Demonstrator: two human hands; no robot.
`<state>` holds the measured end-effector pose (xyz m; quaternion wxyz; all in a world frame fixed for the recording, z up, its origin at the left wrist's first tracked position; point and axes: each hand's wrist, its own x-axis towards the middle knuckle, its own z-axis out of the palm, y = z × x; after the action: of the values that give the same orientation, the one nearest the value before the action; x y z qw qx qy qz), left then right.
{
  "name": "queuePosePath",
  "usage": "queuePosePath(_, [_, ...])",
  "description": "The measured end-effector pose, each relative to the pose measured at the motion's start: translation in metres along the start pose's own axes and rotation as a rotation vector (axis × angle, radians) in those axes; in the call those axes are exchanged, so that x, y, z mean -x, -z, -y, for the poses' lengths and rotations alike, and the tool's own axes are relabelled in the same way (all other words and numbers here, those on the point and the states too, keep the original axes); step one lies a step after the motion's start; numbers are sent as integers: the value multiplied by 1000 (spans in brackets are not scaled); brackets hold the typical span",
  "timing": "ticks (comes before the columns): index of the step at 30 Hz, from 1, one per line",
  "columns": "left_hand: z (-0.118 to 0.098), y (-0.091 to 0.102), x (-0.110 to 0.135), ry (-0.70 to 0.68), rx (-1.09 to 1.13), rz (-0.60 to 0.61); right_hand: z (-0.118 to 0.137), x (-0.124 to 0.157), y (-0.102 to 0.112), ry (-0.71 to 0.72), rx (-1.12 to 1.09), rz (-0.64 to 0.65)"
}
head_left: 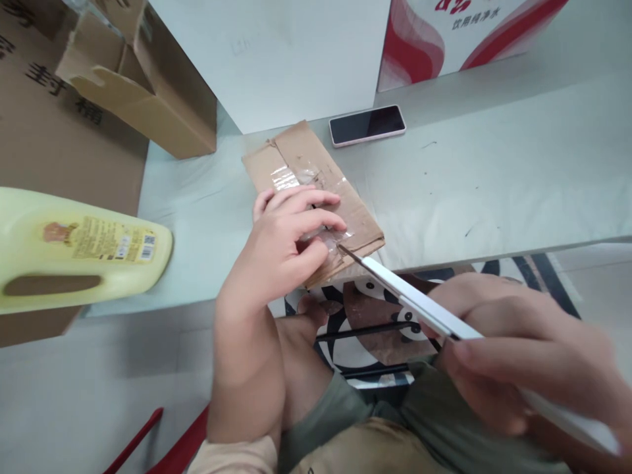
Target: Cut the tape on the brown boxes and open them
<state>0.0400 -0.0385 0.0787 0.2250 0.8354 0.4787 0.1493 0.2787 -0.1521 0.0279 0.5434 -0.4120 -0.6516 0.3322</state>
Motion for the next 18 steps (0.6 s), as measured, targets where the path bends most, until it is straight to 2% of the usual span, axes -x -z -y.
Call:
queuePosePath(3, [1,0,1,-5,6,-4,-10,-17,-10,332,67,41])
queuePosePath(5, [2,0,1,-6,6,-4,-7,-25,-9,422,197,47])
queuePosePath(7, [2,0,1,-6,1,3,-1,-27,-7,354,285,105])
queuePosePath(10, [2,0,1,-6,0,8,5,-26,-4,222,296,212])
queuePosePath(18, [3,-1,2,-9,4,-2,2,-26,-4,231,266,238])
